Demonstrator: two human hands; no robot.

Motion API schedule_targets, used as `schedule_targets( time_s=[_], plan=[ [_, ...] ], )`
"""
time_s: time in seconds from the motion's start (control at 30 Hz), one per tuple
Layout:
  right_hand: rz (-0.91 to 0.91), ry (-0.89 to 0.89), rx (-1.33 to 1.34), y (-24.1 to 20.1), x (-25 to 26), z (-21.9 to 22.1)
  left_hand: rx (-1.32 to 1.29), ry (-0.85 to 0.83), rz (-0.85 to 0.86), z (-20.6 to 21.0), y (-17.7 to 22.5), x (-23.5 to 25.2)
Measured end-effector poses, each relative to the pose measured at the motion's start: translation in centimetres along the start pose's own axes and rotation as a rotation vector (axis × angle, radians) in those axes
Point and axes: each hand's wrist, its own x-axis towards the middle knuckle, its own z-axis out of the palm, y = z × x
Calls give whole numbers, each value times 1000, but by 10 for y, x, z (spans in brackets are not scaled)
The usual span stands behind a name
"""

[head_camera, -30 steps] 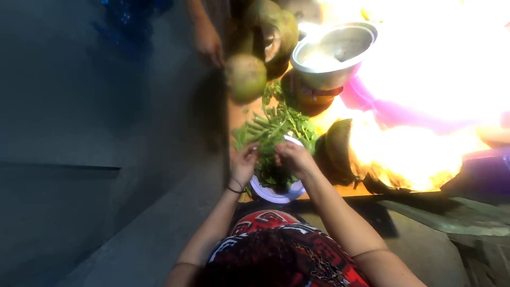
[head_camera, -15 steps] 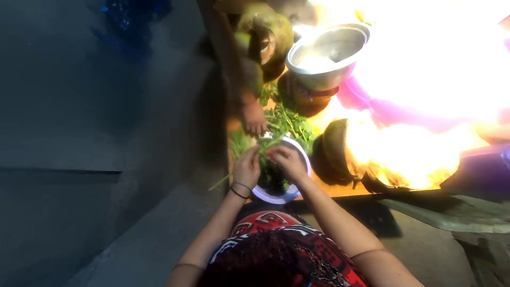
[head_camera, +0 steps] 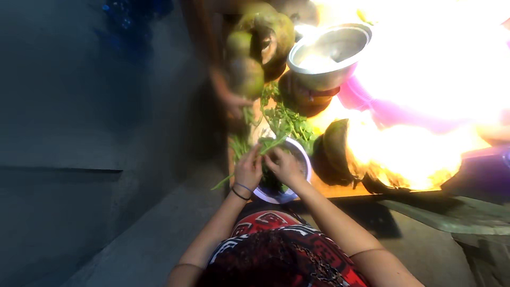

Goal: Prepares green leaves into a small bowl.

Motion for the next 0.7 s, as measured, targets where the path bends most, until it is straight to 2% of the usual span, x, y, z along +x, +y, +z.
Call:
schedule_targets(
  time_s=[0.07,0.17,0.27,0.43,0.5,0.57,0.63,0.7],
  plan=[
    [105,-15,162,0,2,-2,-7,16,1,1,-1,-1],
    [115,-15,255,1,3,-1,31,29,13,-2,-3,-2],
    [0,29,145,2,0,4,81,48,54,-2,-3,-1],
    [-265,208,-254,10,0,20,92,52,50,0,-5,0],
    [-288,233,-245,12,0,21,54,17,46,0,-6,-1],
    [-218,207,-87,11,0,17,-9,-68,-31,-5,-1,-2],
    [-27,181,182,8,2,14,-90,-191,-175,-14,6,-1],
    [158,166,457,10,6,13,-194,-238,-315,-16,7,4]
  ],
)
